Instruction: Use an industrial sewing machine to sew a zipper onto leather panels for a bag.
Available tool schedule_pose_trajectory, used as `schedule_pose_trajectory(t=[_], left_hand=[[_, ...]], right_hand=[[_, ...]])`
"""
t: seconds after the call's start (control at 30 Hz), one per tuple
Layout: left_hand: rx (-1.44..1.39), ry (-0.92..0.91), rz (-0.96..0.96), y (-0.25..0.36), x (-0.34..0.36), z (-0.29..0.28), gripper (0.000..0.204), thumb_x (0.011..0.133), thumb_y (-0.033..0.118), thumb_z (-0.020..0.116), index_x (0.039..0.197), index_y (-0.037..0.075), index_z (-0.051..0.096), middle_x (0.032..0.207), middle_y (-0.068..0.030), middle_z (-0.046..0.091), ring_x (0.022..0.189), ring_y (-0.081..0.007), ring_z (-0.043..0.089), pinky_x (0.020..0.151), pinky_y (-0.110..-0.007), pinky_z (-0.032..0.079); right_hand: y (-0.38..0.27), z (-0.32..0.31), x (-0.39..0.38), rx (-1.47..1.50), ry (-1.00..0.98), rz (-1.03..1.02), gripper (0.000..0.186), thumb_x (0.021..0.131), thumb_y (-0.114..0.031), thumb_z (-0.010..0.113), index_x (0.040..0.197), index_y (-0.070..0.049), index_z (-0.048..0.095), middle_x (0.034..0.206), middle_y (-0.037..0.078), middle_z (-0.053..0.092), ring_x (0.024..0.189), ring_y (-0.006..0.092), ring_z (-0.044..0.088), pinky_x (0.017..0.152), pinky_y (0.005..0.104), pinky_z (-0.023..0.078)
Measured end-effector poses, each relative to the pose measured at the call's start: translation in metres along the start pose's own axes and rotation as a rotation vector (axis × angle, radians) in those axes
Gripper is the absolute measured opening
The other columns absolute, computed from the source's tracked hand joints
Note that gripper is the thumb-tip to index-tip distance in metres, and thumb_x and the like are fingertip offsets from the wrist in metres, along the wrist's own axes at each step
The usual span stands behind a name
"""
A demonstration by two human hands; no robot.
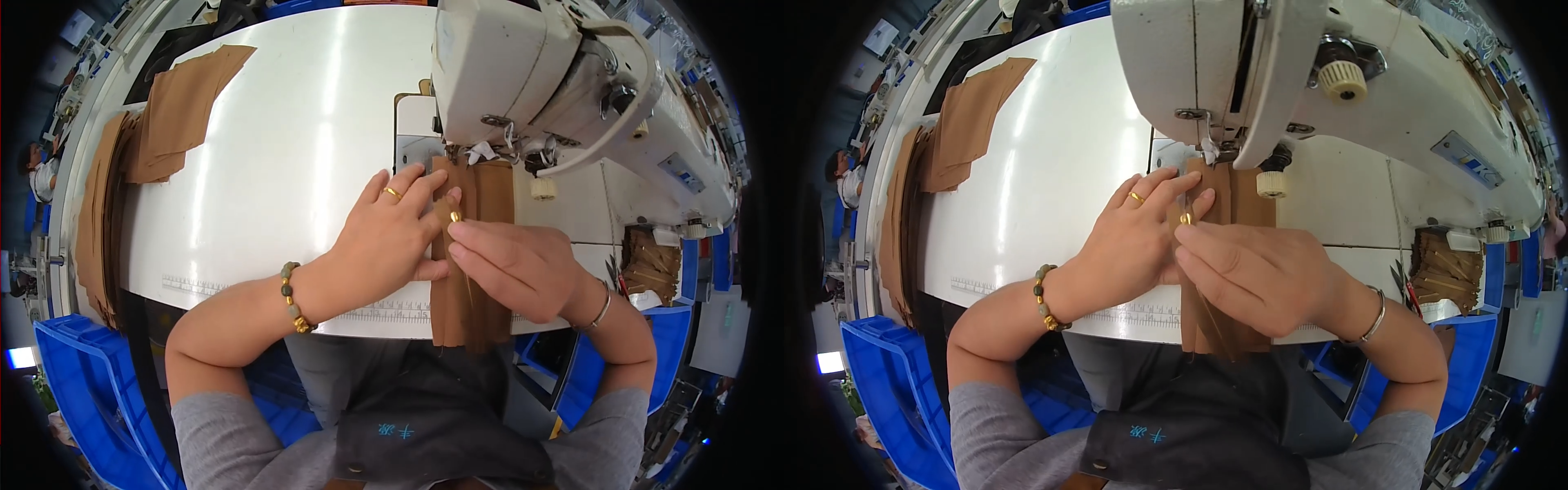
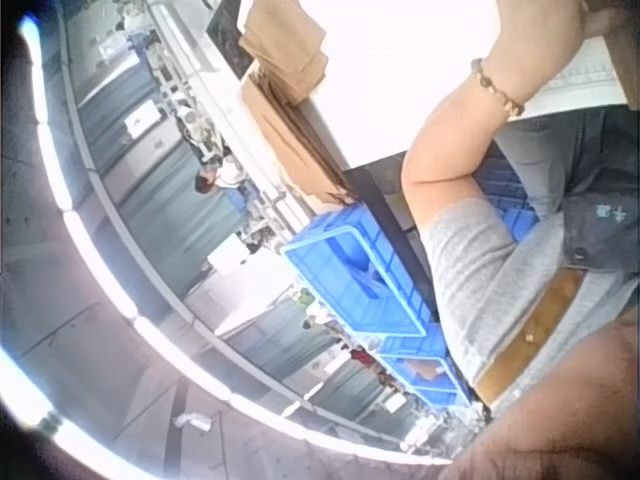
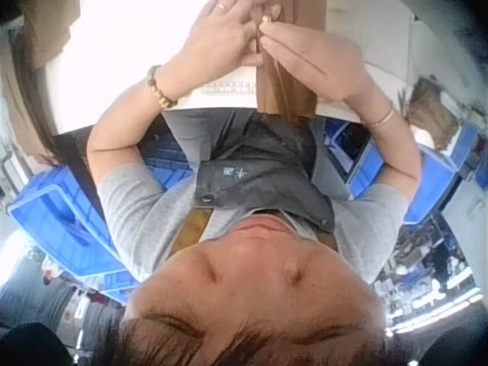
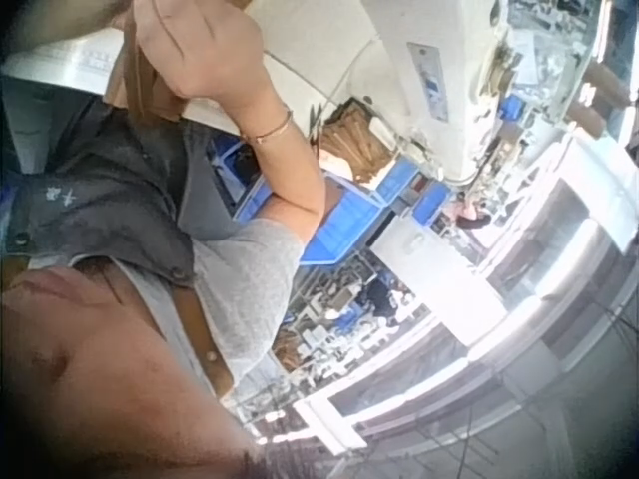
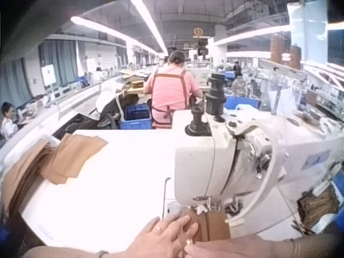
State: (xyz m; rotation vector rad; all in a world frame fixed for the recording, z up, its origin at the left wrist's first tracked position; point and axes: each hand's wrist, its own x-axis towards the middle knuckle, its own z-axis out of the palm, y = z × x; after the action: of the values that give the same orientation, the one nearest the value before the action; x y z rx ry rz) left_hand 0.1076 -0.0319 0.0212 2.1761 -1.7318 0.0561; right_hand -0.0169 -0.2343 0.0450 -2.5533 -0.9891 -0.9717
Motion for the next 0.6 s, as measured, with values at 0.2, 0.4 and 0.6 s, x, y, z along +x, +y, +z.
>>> schedule_pose_trajectory(t=[0.2,0.4,0.6], left_hand=[[0.013,-0.037,-0.013,0.001,0.000,0.000,0.081,0.073,0.040,0.088,0.139,0.005,0.058,0.151,-0.0151,0.050,0.145,-0.0379,0.044,0.118,-0.056,0.039],[-0.040,0.032,-0.131,0.010,-0.003,0.001,0.086,0.074,0.043,0.086,0.141,0.000,0.053,0.152,-0.0157,0.049,0.147,-0.0387,0.041,0.119,-0.058,0.037],[0.090,-0.055,-0.058,0.012,-0.001,-0.003,0.086,0.077,0.046,0.084,0.143,0.001,0.052,0.157,-0.0134,0.048,0.150,-0.0356,0.040,0.122,-0.060,0.032]], right_hand=[[0.022,0.025,-0.016,-0.038,-0.069,0.156,0.034,0.083,-0.009,0.069,0.115,0.003,0.072,0.113,0.011,0.071,0.094,0.0241,0.073,0.066,0.0312,0.059],[0.015,0.031,-0.024,-0.219,-0.172,0.185,0.034,0.082,-0.009,0.069,0.114,0.002,0.072,0.112,0.010,0.071,0.096,0.0212,0.073,0.064,0.0302,0.058],[0.014,0.027,-0.018,-0.131,-0.215,0.271,0.032,0.082,-0.009,0.069,0.112,0.001,0.072,0.121,0.011,0.070,0.100,0.0224,0.074,0.065,0.0300,0.059]])
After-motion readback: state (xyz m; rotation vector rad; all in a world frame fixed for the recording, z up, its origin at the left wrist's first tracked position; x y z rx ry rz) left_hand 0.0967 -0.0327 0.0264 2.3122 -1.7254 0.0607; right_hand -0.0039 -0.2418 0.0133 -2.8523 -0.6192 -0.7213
